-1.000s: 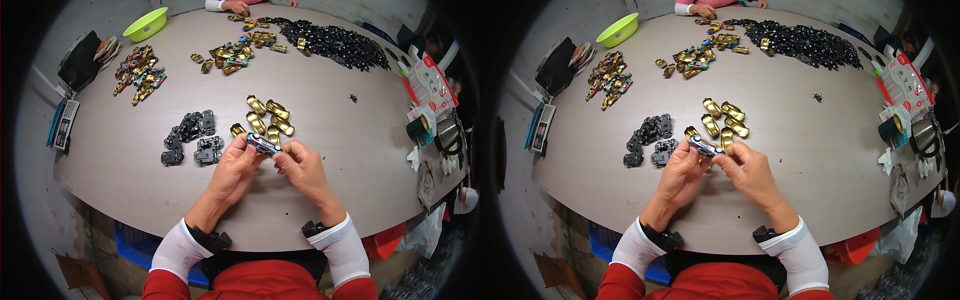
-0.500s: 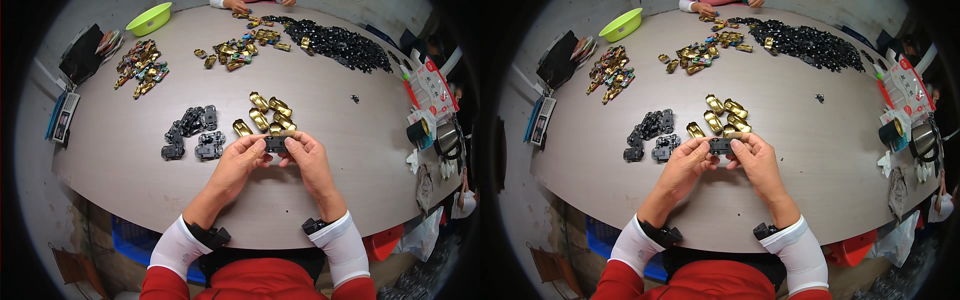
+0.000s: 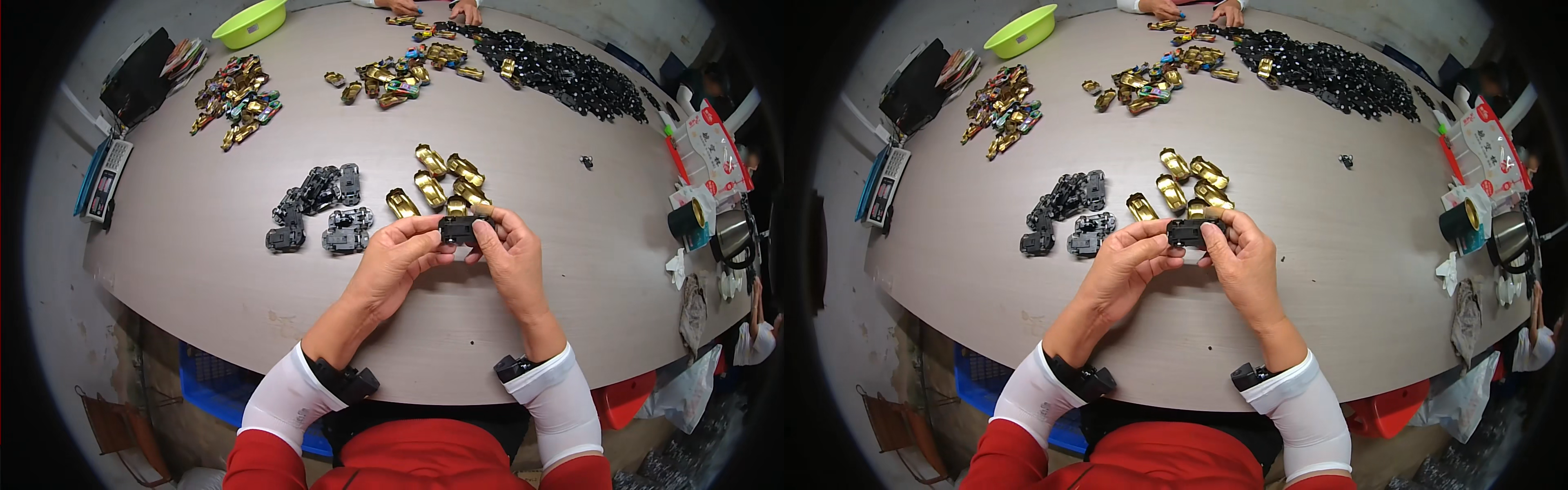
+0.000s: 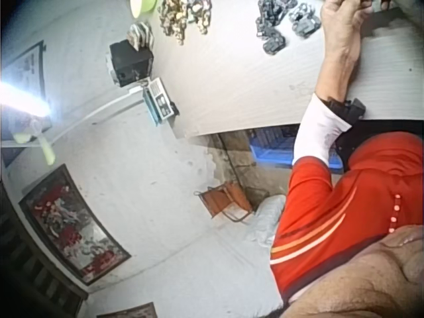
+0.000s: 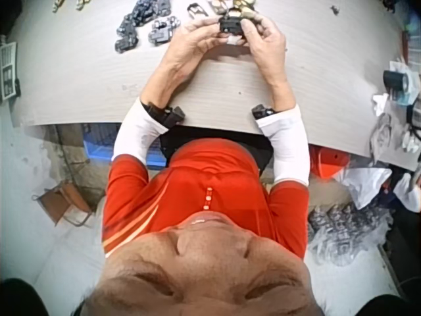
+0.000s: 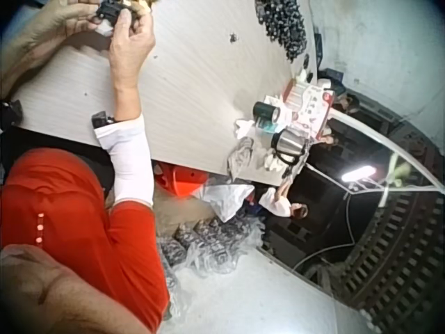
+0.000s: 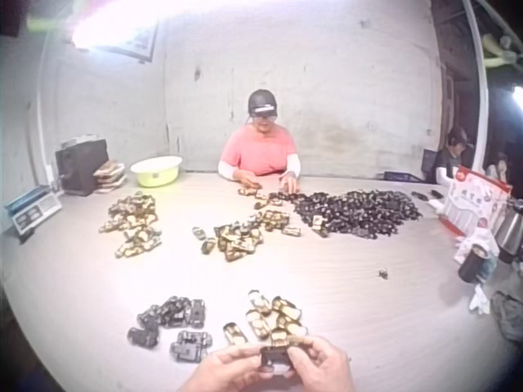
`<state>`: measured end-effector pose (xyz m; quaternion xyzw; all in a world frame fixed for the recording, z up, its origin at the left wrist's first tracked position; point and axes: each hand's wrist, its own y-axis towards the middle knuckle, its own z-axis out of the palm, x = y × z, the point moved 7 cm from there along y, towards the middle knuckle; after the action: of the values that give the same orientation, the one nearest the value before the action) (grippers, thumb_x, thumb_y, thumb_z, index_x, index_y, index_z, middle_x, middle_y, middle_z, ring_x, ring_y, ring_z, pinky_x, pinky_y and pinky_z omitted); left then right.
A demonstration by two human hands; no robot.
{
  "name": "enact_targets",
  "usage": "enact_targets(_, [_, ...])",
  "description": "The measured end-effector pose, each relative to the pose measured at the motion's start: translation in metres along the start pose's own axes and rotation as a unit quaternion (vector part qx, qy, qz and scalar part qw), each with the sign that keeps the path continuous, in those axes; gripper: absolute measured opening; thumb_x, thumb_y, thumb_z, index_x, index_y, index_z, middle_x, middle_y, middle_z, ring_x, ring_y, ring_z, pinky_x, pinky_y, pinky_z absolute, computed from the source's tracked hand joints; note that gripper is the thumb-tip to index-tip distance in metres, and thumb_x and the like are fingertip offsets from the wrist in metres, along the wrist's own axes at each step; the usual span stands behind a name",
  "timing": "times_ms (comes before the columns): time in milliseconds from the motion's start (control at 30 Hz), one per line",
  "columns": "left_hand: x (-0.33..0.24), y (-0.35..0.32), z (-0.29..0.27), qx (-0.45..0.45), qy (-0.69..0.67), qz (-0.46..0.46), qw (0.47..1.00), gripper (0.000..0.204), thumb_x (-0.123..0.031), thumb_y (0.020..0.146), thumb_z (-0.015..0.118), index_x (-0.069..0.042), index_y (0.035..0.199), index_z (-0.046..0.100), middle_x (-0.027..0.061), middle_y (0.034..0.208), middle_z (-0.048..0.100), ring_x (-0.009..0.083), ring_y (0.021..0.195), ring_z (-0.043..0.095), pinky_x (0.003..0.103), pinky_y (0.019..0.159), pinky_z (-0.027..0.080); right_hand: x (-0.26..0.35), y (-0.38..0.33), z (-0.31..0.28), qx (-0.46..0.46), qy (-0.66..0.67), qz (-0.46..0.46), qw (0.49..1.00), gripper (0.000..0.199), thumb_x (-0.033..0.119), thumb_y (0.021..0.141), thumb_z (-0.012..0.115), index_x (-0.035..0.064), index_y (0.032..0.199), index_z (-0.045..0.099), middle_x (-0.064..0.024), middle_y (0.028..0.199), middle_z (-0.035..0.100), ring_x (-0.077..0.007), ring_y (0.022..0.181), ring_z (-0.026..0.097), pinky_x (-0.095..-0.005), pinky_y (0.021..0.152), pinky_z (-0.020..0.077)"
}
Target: The person assembles small toy cars by hand at a table. They pick up black chassis and gold-colored car bodies, fit the bodies onto the chassis, and place the completed units into a pile. The process is repeated continuously throughout the clip.
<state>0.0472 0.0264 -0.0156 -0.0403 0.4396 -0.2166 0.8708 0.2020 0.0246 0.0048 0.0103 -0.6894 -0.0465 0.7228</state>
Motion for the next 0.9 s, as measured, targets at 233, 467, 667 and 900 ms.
enact_targets(233, [0.0, 0.0, -0.005, -0.009, 0.023, -0.008, 1.0, 0.028, -0.005, 0.089, 0.064, 0.004, 0.115, 0.06, 0.009, 0.099, 0.066, 0.0149, 0.084, 0.065, 0.029, 0.078, 0.055, 0.002, -0.001, 0.001, -0.006, -0.019, 0.004, 1.0, 0.025, 0.01, 0.094, 0.06, -0.0063, 0.112, 0.059, -0.0084, 0.087, 0.069, -0.0089, 0.074, 0.065, -0.0218, 0.058, 0.0553])
enact_targets(467, [0.001, 0.002, -0.01, -0.018, 0.051, 0.02, 0.998, 0.024, -0.003, 0.089, 0.062, 0.003, 0.112, 0.061, 0.0085, 0.097, 0.066, 0.0144, 0.082, 0.065, 0.028, 0.076, 0.055, 0.013, -0.005, 0.003, -0.002, -0.1, -0.062, 0.993, 0.022, 0.009, 0.091, 0.063, -0.0055, 0.108, 0.062, -0.0079, 0.08, 0.068, -0.0076, 0.066, 0.063, -0.0218, 0.056, 0.053])
enact_targets(667, [0.002, 0.004, -0.013, -0.028, 0.089, 0.04, 0.995, 0.023, -0.003, 0.089, 0.061, 0.003, 0.112, 0.061, 0.0083, 0.097, 0.066, 0.0142, 0.081, 0.065, 0.028, 0.076, 0.055, 0.012, -0.004, 0.003, -0.01, -0.111, -0.087, 0.99, 0.021, 0.009, 0.091, 0.064, -0.0051, 0.107, 0.063, -0.0074, 0.079, 0.068, -0.0073, 0.066, 0.063, -0.0218, 0.056, 0.0523])
enact_targets(900, [-0.002, -0.001, -0.004, -0.014, 0.052, 0.017, 0.998, 0.026, -0.004, 0.089, 0.062, 0.003, 0.115, 0.06, 0.0083, 0.098, 0.066, 0.0146, 0.082, 0.065, 0.029, 0.077, 0.056, 0.005, -0.002, 0.001, 0.0, -0.02, 0.004, 1.0, 0.023, 0.01, 0.092, 0.062, -0.0051, 0.11, 0.062, -0.0056, 0.084, 0.068, -0.0059, 0.069, 0.062, -0.0204, 0.057, 0.053])
